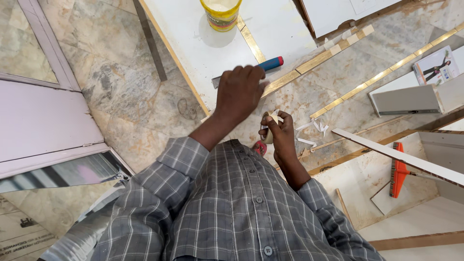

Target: The person applies masking tape along the edges of a wooden strip placed on a white surface. They repeatedly pull tape from a roll, press it onto the wood, and smooth it down by hand. A yellow bucket, putty knife, and other tools remain on the surface nearby.

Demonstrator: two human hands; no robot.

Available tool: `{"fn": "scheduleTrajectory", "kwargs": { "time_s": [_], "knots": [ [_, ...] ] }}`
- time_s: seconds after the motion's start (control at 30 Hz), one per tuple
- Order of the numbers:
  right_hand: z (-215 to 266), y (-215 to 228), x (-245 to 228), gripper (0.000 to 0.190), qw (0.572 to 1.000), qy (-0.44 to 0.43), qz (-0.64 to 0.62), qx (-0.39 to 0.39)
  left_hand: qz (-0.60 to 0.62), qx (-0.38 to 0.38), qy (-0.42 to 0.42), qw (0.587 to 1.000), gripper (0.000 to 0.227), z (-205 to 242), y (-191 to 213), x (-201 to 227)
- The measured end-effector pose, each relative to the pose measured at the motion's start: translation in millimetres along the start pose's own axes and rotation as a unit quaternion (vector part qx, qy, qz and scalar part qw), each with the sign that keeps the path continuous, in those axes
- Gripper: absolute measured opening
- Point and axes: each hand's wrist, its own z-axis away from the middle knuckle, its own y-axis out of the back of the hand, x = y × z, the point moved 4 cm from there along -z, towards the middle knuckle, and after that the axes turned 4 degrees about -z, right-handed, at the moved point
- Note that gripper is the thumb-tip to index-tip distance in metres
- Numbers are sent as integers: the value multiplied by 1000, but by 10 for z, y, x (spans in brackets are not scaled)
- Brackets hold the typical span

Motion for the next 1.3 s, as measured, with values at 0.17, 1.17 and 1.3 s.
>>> {"fn": "scheduleTrajectory", "kwargs": {
  "time_s": [0.17,1.17,1.3],
  "knots": [
    [267,-32,-317,59,991,90,86,-53,96,4,98,991,16,-18,174,-250],
    [730,-430,-806,53,946,77,277,-152,126,12,108,986,16,606,350,219],
    [460,-501,-649,43,962,47,199,-182,22,-2,48,999,18,379,350,31]
  ]
}}
